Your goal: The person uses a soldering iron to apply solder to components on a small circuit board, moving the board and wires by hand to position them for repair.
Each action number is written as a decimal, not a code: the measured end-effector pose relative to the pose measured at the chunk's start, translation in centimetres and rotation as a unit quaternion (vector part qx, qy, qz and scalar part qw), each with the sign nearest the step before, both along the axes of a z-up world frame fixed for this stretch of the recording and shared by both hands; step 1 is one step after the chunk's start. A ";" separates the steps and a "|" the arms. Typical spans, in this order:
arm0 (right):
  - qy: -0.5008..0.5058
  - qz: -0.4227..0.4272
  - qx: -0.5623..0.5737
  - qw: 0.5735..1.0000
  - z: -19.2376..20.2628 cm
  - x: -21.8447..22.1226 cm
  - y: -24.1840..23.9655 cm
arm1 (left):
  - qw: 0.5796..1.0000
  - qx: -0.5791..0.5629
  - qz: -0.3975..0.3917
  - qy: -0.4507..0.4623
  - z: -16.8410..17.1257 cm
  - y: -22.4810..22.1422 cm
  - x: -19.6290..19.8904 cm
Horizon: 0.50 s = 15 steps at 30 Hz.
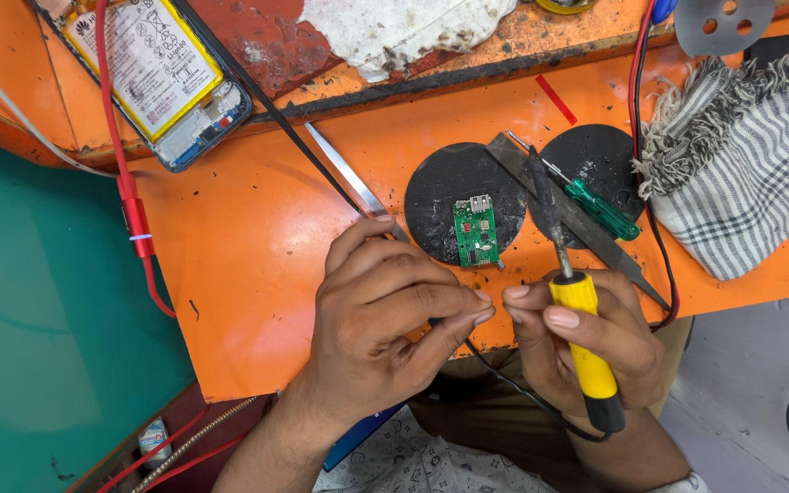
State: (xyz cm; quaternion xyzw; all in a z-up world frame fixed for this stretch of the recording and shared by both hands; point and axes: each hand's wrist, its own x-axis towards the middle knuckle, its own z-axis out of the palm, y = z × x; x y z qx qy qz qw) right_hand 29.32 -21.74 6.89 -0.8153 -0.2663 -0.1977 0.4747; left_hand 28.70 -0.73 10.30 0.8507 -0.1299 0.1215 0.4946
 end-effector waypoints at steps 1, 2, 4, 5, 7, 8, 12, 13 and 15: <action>0.010 -0.007 -0.004 1.000 0.1 -0.1 0.0 | 1.000 0.000 0.001 0.003 0.0 0.1 0.0; 0.011 -0.006 -0.004 1.000 0.1 -0.1 0.2 | 1.000 0.000 0.001 0.004 0.0 0.1 0.1; 0.030 -0.028 0.020 0.999 0.0 -0.5 0.3 | 0.999 0.015 0.038 0.007 0.1 0.2 0.1; 0.031 -0.027 0.020 0.999 -0.1 -0.6 0.2 | 0.999 0.015 0.038 0.008 0.1 0.0 0.3; 0.011 -0.029 0.016 0.999 -0.5 -0.6 -0.1 | 0.993 0.026 0.113 0.004 0.0 -0.5 0.7; 0.005 -0.029 0.014 0.999 -0.8 -0.6 -0.2 | 0.993 0.026 0.114 0.004 0.0 -0.6 0.9; -0.029 -0.025 0.095 0.995 -2.2 -0.8 -0.4 | 0.993 0.045 0.106 0.014 0.6 -0.5 1.5; -0.040 -0.024 0.102 0.994 -2.5 -0.5 -0.5 | 0.995 0.051 0.081 0.025 0.8 -0.3 1.8; -0.043 -0.047 0.100 0.993 -2.6 -0.8 -0.6 | 0.994 0.067 0.088 0.027 0.7 0.0 2.5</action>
